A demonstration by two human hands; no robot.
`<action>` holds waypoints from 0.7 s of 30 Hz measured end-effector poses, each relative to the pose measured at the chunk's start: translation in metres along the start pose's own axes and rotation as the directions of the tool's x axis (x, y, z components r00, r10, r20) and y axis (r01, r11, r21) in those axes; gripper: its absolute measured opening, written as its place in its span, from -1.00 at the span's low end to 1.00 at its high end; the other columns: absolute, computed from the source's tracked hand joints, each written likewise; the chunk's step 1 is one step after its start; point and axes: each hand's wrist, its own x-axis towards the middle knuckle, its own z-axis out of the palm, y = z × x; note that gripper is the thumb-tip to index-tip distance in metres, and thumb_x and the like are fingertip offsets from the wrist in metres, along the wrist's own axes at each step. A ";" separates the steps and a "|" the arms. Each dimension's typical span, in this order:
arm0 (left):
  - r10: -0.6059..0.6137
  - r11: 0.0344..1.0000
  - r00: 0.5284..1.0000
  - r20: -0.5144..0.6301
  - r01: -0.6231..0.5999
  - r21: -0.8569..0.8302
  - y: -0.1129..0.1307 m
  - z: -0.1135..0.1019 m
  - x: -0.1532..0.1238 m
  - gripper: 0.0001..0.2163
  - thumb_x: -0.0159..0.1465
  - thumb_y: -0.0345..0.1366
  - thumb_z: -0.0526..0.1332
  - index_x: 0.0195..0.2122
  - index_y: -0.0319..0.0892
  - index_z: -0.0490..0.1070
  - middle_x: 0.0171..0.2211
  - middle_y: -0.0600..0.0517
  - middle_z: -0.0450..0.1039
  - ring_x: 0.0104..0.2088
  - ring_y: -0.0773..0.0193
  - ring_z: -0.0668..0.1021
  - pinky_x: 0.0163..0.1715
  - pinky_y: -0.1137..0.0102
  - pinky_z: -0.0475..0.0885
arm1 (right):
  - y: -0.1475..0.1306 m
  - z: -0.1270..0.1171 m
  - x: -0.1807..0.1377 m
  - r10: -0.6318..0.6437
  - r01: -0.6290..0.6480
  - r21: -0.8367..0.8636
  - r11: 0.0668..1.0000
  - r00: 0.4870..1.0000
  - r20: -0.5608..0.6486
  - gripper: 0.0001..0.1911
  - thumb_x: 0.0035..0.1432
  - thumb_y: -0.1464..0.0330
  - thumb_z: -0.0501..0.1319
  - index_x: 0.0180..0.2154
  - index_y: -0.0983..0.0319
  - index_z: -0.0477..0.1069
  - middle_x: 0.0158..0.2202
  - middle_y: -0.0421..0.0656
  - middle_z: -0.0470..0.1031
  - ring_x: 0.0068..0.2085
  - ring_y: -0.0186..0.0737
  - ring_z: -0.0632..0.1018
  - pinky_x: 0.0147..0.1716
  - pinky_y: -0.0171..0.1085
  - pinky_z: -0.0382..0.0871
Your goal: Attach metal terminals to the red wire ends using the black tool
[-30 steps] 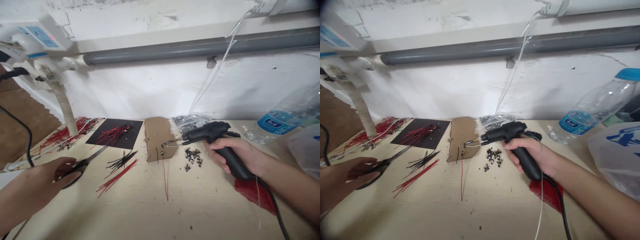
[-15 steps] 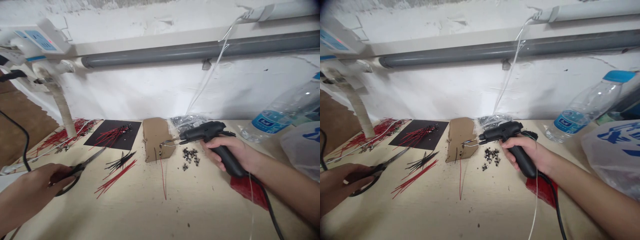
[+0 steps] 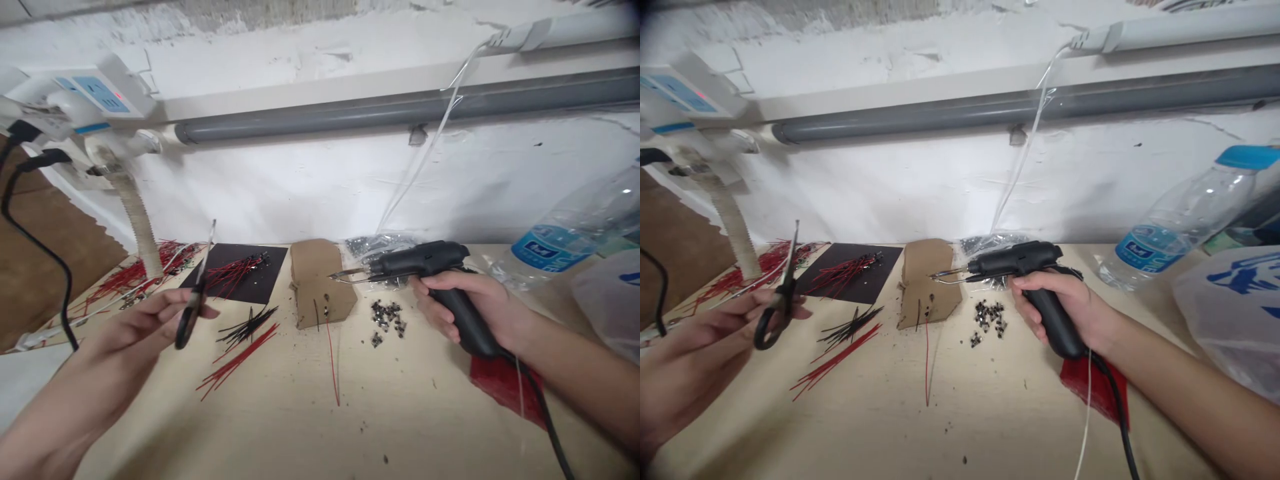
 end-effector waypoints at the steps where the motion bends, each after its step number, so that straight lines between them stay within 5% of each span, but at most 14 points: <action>1: -0.065 0.968 0.997 0.049 0.075 -0.239 0.004 0.010 0.005 -0.75 0.25 -0.06 0.47 -0.12 -0.03 0.66 -0.14 0.05 0.70 -0.16 0.10 0.70 -0.25 0.35 0.68 | 0.000 0.000 0.000 -0.007 0.007 0.010 1.000 1.000 0.001 -0.75 0.07 0.19 0.40 -0.43 0.22 0.49 -0.69 -0.24 0.35 -0.68 -0.30 0.38 -0.73 -0.38 0.32; 4: -0.043 0.798 0.980 0.197 0.152 -0.583 0.015 0.044 0.022 -0.88 0.30 -0.22 0.44 -0.21 -0.13 0.63 -0.16 -0.04 0.68 -0.16 0.12 0.70 -0.02 0.19 0.70 | -0.001 0.000 -0.001 -0.042 0.042 0.039 0.998 0.999 -0.003 -0.77 0.09 0.20 0.39 -0.41 0.22 0.49 -0.66 -0.24 0.36 -0.66 -0.30 0.38 -0.70 -0.36 0.32; 10: 0.055 0.763 0.903 0.425 0.237 -0.601 0.025 0.094 0.027 -0.71 0.38 -0.02 0.33 -0.15 -0.16 0.61 -0.30 -0.06 0.56 -0.22 0.17 0.67 -0.03 0.18 0.68 | -0.002 0.002 -0.004 -0.103 0.105 0.075 0.992 0.994 -0.028 -0.78 0.07 0.22 0.40 -0.42 0.21 0.48 -0.65 -0.24 0.35 -0.65 -0.27 0.42 -0.66 -0.34 0.34; 16: 0.046 0.778 0.870 0.490 0.277 -0.564 0.009 0.090 0.016 -0.74 0.33 -0.05 0.40 -0.12 -0.12 0.61 -0.28 -0.02 0.50 -0.19 0.23 0.60 0.00 0.25 0.59 | -0.001 0.003 -0.006 -0.145 0.146 0.140 0.979 0.989 -0.016 -0.83 0.14 0.25 0.38 -0.37 0.22 0.52 -0.66 -0.23 0.36 -0.67 -0.27 0.43 -0.69 -0.37 0.32; 21: 0.179 0.809 0.795 0.579 0.216 -0.547 -0.003 0.088 0.014 -0.47 0.28 0.23 0.29 0.06 -0.07 0.47 -0.06 -0.12 0.40 -0.01 0.04 0.47 0.08 0.07 0.50 | 0.001 0.000 -0.004 -0.197 0.186 0.182 0.965 0.980 0.042 -0.84 0.14 0.28 0.38 -0.37 0.25 0.55 -0.68 -0.22 0.36 -0.69 -0.28 0.43 -0.69 -0.38 0.34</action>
